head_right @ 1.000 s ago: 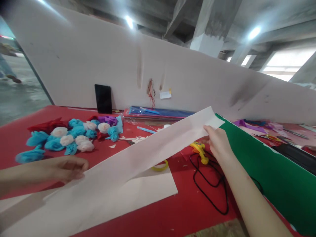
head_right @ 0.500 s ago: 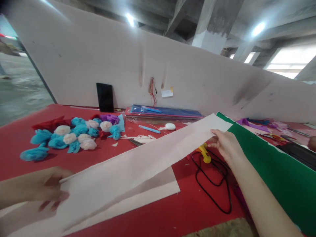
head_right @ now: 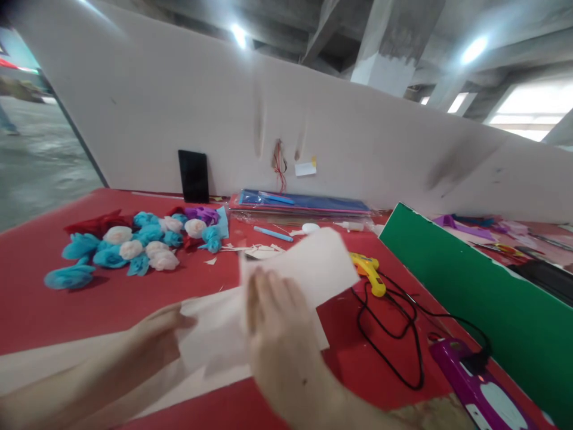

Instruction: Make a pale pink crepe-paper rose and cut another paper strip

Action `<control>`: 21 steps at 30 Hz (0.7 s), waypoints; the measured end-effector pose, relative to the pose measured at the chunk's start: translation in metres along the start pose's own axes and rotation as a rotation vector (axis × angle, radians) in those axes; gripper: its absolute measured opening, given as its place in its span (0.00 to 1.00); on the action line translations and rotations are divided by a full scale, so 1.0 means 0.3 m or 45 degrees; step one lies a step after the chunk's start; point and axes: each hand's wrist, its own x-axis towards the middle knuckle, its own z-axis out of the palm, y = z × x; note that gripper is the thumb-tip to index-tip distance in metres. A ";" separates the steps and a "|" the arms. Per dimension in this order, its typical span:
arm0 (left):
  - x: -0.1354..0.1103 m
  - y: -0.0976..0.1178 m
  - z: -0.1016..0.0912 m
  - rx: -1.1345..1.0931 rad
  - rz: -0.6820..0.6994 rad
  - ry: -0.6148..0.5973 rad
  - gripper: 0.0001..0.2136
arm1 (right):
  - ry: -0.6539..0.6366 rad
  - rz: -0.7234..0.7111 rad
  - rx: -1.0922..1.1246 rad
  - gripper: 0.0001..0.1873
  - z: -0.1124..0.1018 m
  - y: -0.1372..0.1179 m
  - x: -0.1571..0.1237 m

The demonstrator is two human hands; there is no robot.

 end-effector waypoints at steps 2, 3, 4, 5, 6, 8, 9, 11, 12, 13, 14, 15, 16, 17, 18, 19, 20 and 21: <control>0.002 -0.002 0.010 -0.091 0.048 -0.003 0.05 | -0.077 -0.236 -0.118 0.24 0.048 -0.057 -0.049; 0.003 0.000 0.010 -0.151 0.073 -0.006 0.05 | -0.095 -0.292 -0.138 0.24 0.065 -0.071 -0.067; 0.003 0.001 0.008 -0.201 0.085 -0.018 0.04 | -0.115 -0.311 -0.154 0.24 0.078 -0.077 -0.079; 0.004 0.003 0.005 -0.245 0.092 -0.030 0.03 | -0.125 -0.312 -0.165 0.24 0.088 -0.078 -0.085; 0.005 0.004 0.003 -0.281 0.095 -0.038 0.04 | -0.129 -0.310 -0.173 0.24 0.095 -0.078 -0.087; 0.005 0.003 0.001 -0.331 0.102 -0.072 0.08 | -0.141 -0.307 -0.186 0.25 0.107 -0.079 -0.084; 0.004 0.000 0.001 -0.351 0.103 -0.105 0.10 | -0.149 -0.311 -0.185 0.26 0.113 -0.082 -0.082; 0.002 -0.008 0.004 -0.413 0.093 -0.205 0.12 | -0.176 -0.321 -0.167 0.26 0.124 -0.093 -0.080; 0.001 -0.013 0.004 -0.441 0.077 -0.251 0.12 | -0.193 -0.323 -0.155 0.26 0.130 -0.099 -0.080; 0.000 -0.018 0.004 -0.460 0.055 -0.283 0.11 | -0.211 -0.317 -0.144 0.26 0.136 -0.104 -0.082; -0.002 -0.022 0.004 -0.467 0.030 -0.296 0.11 | -0.230 -0.313 -0.135 0.27 0.140 -0.109 -0.083; -0.003 -0.026 0.003 -0.462 0.008 -0.288 0.11 | -0.253 -0.309 -0.127 0.27 0.145 -0.112 -0.085; -0.005 -0.028 0.002 -0.449 -0.006 -0.258 0.12 | -0.276 -0.309 -0.119 0.27 0.148 -0.113 -0.085; -0.007 -0.028 0.003 -0.432 -0.016 -0.213 0.12 | -0.292 -0.310 -0.110 0.27 0.149 -0.115 -0.085; -0.010 -0.027 0.005 -0.417 -0.017 -0.159 0.13 | -0.306 -0.309 -0.099 0.27 0.150 -0.116 -0.084; -0.014 -0.025 0.008 -0.406 -0.013 -0.106 0.14 | -0.326 -0.306 -0.083 0.27 0.149 -0.118 -0.081; -0.017 -0.021 0.013 -0.401 -0.003 -0.058 0.16 | -0.343 -0.292 -0.064 0.27 0.145 -0.120 -0.078; -0.021 -0.018 0.017 -0.398 0.014 -0.025 0.17 | -0.362 -0.275 -0.034 0.27 0.139 -0.122 -0.073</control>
